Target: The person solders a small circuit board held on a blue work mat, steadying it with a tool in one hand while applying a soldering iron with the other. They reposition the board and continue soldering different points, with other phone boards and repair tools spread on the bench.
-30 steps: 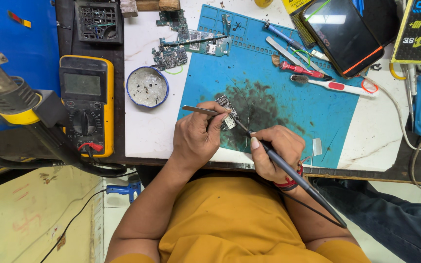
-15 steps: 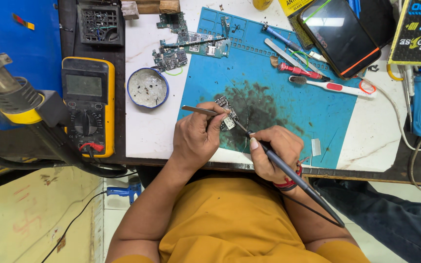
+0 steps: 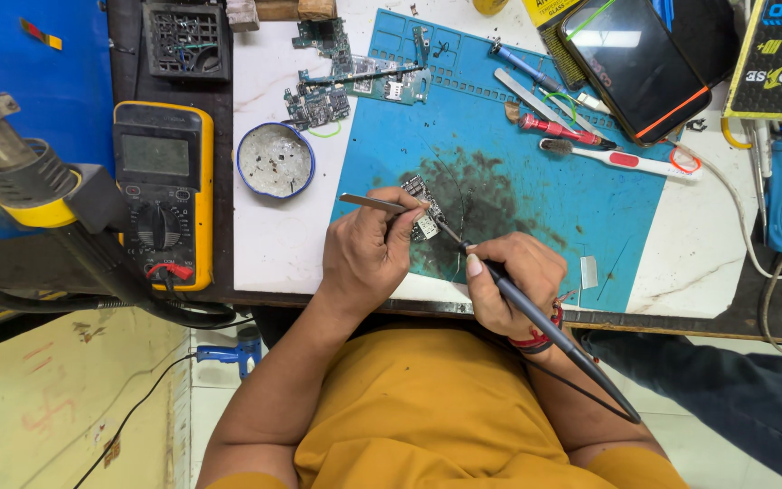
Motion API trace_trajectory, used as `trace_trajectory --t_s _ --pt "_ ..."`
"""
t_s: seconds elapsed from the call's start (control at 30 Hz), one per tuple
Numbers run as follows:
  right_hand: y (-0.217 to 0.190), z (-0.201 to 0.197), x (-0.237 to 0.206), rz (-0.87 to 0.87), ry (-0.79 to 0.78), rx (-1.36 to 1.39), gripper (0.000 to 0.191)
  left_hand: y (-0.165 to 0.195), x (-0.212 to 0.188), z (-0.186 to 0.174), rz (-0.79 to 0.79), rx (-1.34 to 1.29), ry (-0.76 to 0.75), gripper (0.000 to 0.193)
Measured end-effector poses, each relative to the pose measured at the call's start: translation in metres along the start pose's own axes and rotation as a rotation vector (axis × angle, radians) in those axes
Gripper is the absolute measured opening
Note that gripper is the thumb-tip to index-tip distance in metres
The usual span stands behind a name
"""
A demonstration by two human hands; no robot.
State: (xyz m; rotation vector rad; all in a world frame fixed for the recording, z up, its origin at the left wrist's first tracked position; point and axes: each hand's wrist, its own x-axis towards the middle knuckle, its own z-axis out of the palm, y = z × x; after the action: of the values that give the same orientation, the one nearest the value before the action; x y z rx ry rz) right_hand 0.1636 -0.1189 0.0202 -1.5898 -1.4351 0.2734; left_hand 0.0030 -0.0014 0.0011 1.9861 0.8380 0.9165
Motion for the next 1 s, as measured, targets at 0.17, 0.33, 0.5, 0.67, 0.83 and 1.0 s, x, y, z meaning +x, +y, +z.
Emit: trace_trajectory --t_s 0.17,0.33,0.5,0.67,0.83,1.0 --pt "0.001 -0.001 -0.0009 0.004 -0.01 0.002 0.005 0.0004 0.0001 0.0004 -0.001 0.0 -0.004 0.011" --pt "0.0011 0.0 -0.0007 0.004 -0.007 0.003 0.005 0.0004 0.0002 0.0007 -0.011 0.006 -0.01 0.011" --pt "0.0003 0.0002 -0.0006 -0.011 -0.006 -0.02 0.005 -0.0006 -0.0003 -0.0001 0.001 0.01 -0.012 0.011" --pt "-0.0005 0.0008 0.0007 -0.029 -0.004 -0.039 0.005 -0.0012 -0.0003 0.0 0.004 0.002 -0.009 0.011" --pt "-0.0014 0.0003 0.0013 -0.057 -0.003 -0.054 0.004 -0.0009 -0.0004 0.0002 0.002 -0.002 -0.008 0.011" --pt "-0.0023 0.0022 0.0011 -0.074 0.007 -0.067 0.004 -0.0007 -0.0008 0.0003 0.007 0.009 -0.004 0.01"
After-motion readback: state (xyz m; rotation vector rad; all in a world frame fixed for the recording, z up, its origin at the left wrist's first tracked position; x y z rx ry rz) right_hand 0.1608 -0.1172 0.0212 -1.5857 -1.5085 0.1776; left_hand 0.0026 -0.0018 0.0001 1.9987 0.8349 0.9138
